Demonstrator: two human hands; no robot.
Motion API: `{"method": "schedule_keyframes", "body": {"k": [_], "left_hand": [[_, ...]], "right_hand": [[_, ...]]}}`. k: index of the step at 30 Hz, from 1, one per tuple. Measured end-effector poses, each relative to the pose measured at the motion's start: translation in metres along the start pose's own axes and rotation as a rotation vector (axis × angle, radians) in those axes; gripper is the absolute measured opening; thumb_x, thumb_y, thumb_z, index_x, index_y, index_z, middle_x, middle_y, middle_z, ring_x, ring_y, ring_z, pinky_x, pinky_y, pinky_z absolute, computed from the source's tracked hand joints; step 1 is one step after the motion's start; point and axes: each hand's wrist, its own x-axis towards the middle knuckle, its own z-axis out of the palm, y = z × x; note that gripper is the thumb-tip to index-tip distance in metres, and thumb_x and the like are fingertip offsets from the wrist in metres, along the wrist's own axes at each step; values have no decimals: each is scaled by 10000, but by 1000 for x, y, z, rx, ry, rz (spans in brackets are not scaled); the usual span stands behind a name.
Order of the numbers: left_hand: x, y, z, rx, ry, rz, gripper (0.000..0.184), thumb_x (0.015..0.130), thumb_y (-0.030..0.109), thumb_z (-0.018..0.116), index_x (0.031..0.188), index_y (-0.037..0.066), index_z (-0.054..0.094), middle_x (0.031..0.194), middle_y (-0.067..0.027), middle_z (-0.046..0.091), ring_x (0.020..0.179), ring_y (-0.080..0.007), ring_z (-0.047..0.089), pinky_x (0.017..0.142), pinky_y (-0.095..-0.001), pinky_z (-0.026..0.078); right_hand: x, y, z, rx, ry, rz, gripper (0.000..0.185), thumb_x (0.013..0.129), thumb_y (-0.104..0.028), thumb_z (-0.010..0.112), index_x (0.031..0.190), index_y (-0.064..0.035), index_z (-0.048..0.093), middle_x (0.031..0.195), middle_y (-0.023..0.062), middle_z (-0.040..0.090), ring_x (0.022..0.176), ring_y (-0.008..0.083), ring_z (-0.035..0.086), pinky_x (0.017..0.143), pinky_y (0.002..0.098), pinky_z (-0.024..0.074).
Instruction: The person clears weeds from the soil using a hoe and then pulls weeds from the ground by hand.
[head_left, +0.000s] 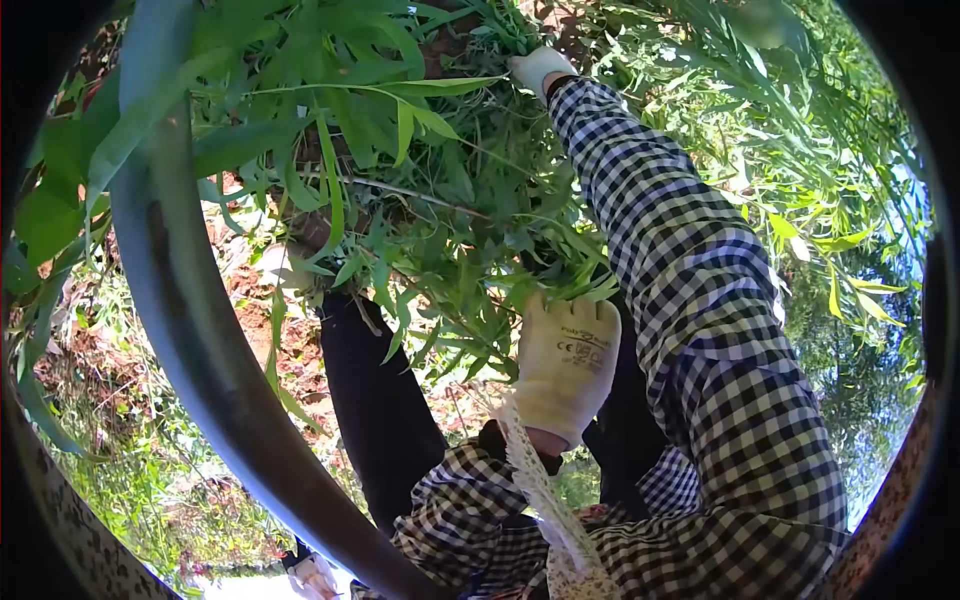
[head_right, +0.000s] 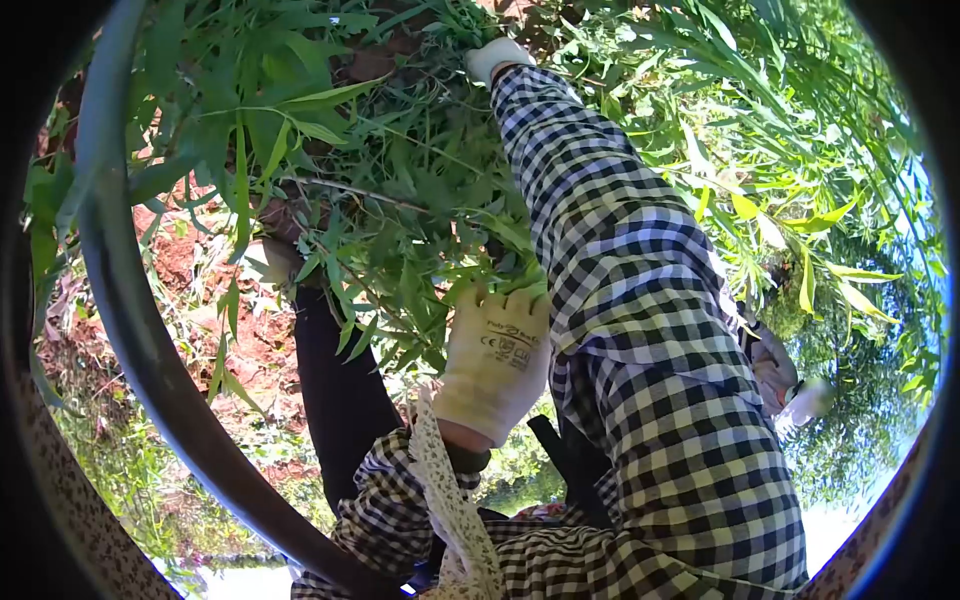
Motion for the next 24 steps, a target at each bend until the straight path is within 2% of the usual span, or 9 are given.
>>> {"method": "schedule_keyframes", "body": {"k": [2, 4, 5, 11, 14, 19, 20, 23, 24], "left_hand": [[0, 0, 1, -23, 25, -3, 195, 814, 194, 522, 959, 74, 576, 876, -73, 581, 836, -227, 574, 881, -412, 361], [0, -1, 3, -46, 70, -4, 161, 807, 173, 523, 924, 79, 581, 816, -60, 593, 791, -211, 590, 886, -420, 367], [0, -1, 4, -49, 68, -6, 161, 807, 173, 523, 924, 79, 581, 816, -60, 593, 791, -211, 590, 886, -420, 367], [3, -2, 4, -33, -20, 6, 161, 796, 182, 519, 926, 92, 549, 840, -71, 563, 802, -233, 564, 857, -408, 366], [3, -2, 8, -56, -55, -2, 186, 786, 157, 508, 950, 81, 552, 839, -74, 565, 797, -230, 566, 865, -414, 368], [3, 4, 17, -34, 229, -36, 177, 792, 174, 521, 907, 69, 604, 871, -79, 610, 814, -242, 591, 844, -431, 416], [4, 4, 8, 102, -28, 24, 172, 816, 165, 509, 909, 55, 603, 859, -83, 611, 800, -224, 588, 774, -397, 454], [-6, 20, -12, -602, -214, -762, 151, 812, 176, 529, 828, 77, 642, 771, -67, 606, 712, -214, 600, 638, -329, 491], [-17, 12, 11, -453, -188, -613, 156, 813, 184, 529, 814, 78, 643, 753, -65, 603, 684, -212, 597, 614, -326, 489]], "right_hand": [[9, -2, -2, -168, -14, -153, 418, 849, -353, 547, 1023, 17, 639, 990, 211, 637, 901, 333, 620, 779, 414, 493], [16, -4, 1, -965, -54, -632, 282, 832, -211, 578, 1012, -5, 649, 946, 184, 651, 871, 318, 634, 750, 386, 516], [3, -13, -4, -1067, -105, -651, 204, 802, -91, 589, 989, -44, 656, 946, 152, 658, 866, 302, 641, 732, 368, 530], [22, 2, 20, -966, -26, -608, 203, 847, -98, 570, 1022, -76, 669, 1034, 108, 656, 896, 286, 644, 758, 378, 536], [13, 9, 24, -951, 102, -859, 256, 832, -73, 571, 1075, -106, 644, 1019, 128, 647, 886, 277, 646, 761, 373, 527], [-122, -80, 31, -9, -80, -910, 267, 822, -195, 506, 1001, -26, 607, 888, 221, 625, 882, 355, 617, 775, 401, 501], [-135, -84, 67, 266, -32, -1069, 286, 835, -216, 475, 984, -6, 600, 896, 234, 624, 887, 360, 612, 804, 408, 493], [-196, -113, 97, 310, -329, -893, 344, 835, -291, 494, 1021, -23, 604, 881, 211, 633, 875, 362, 611, 789, 396, 480], [-195, -109, 96, 412, -302, -854, 338, 828, -278, 507, 1030, -23, 597, 877, 218, 629, 873, 366, 608, 785, 404, 477]]}}
